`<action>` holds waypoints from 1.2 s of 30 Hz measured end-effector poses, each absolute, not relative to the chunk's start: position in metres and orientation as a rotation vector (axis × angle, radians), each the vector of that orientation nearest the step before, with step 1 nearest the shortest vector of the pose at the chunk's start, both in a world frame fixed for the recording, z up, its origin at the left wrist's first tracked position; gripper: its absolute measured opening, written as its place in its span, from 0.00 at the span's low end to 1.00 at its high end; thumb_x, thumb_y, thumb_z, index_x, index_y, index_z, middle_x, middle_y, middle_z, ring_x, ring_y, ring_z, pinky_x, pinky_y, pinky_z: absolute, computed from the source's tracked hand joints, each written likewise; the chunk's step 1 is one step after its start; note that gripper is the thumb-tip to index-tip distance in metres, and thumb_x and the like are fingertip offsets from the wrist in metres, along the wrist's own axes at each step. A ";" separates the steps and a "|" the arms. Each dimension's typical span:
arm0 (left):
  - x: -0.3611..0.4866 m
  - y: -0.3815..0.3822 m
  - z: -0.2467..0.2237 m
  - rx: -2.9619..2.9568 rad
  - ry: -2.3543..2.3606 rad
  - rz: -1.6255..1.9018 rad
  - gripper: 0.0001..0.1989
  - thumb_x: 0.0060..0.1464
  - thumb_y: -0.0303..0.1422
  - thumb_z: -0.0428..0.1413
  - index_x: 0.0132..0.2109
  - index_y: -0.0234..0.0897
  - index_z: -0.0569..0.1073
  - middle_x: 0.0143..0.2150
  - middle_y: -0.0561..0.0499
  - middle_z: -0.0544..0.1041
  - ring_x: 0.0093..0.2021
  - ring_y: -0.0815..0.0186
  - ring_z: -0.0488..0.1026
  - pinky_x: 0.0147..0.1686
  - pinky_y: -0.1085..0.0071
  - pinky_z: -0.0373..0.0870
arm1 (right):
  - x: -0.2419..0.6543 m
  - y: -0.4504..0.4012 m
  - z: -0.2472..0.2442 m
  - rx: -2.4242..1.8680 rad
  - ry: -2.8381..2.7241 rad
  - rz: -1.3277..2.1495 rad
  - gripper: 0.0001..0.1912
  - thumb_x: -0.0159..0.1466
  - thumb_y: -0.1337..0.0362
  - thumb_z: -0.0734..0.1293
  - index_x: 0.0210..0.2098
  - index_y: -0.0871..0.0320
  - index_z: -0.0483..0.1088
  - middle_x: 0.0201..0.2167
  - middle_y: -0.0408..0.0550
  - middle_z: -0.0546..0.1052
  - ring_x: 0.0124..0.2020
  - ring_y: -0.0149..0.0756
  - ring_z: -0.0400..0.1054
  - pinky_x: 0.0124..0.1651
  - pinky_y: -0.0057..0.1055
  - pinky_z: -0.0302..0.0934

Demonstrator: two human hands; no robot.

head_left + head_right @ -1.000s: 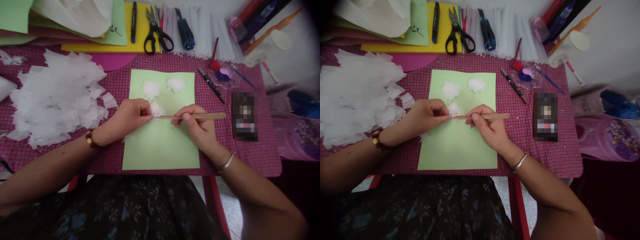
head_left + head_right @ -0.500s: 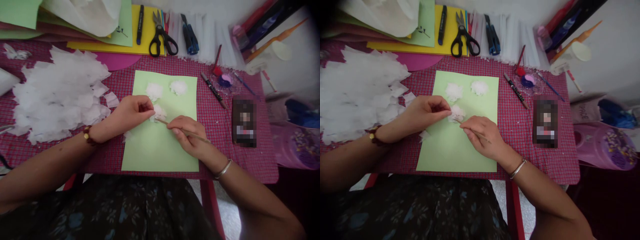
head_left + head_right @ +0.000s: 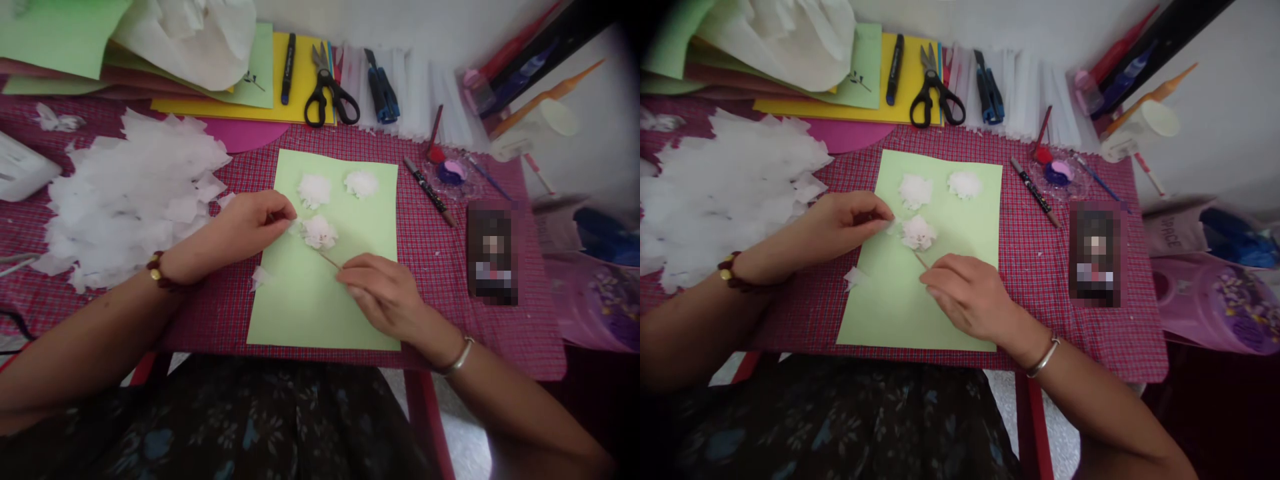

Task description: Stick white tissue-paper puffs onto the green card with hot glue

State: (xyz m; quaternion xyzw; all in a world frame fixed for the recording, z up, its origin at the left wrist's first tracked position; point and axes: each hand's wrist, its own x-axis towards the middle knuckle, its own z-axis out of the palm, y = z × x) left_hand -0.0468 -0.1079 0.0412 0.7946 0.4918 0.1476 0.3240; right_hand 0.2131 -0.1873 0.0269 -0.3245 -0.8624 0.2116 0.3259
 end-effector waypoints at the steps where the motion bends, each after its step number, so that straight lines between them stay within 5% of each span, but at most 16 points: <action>1: -0.049 -0.108 0.042 2.077 1.283 0.371 0.12 0.56 0.33 0.51 0.42 0.35 0.76 0.37 0.49 0.78 0.34 0.66 0.72 0.36 0.71 0.65 | 0.214 -0.188 0.028 -0.879 -2.108 0.696 0.08 0.71 0.67 0.61 0.44 0.52 0.72 0.34 0.47 0.77 0.34 0.37 0.71 0.33 0.35 0.67; 11: -0.047 -0.112 0.038 2.515 1.219 0.260 0.16 0.55 0.28 0.53 0.51 0.32 0.72 0.50 0.40 0.74 0.54 0.55 0.71 0.55 0.60 0.67 | 0.225 -0.169 0.013 -1.103 -1.458 1.128 0.12 0.71 0.57 0.63 0.33 0.52 0.73 0.23 0.42 0.74 0.25 0.34 0.70 0.29 0.35 0.66; 20: -0.045 -0.115 0.044 2.228 1.389 0.601 0.06 0.58 0.31 0.52 0.32 0.38 0.70 0.37 0.46 0.77 0.36 0.63 0.71 0.38 0.64 0.68 | 0.225 -0.166 0.013 -1.125 -1.476 1.145 0.12 0.72 0.57 0.63 0.34 0.51 0.73 0.23 0.42 0.75 0.25 0.33 0.70 0.29 0.34 0.65; 26: -0.049 -0.118 0.070 1.590 1.458 0.733 0.07 0.54 0.35 0.59 0.31 0.39 0.71 0.34 0.52 0.76 0.28 0.69 0.67 0.26 0.69 0.62 | 0.218 -0.161 0.014 -1.166 -1.395 1.161 0.15 0.70 0.51 0.64 0.31 0.51 0.72 0.22 0.42 0.75 0.23 0.32 0.69 0.28 0.33 0.66; 36: -0.040 -0.121 0.058 1.451 1.265 0.640 0.03 0.54 0.30 0.60 0.35 0.38 0.73 0.28 0.54 0.73 0.27 0.73 0.64 0.26 0.73 0.60 | 0.209 -0.154 0.011 -1.139 -1.431 1.229 0.14 0.68 0.47 0.66 0.34 0.50 0.71 0.27 0.42 0.79 0.23 0.31 0.71 0.27 0.33 0.68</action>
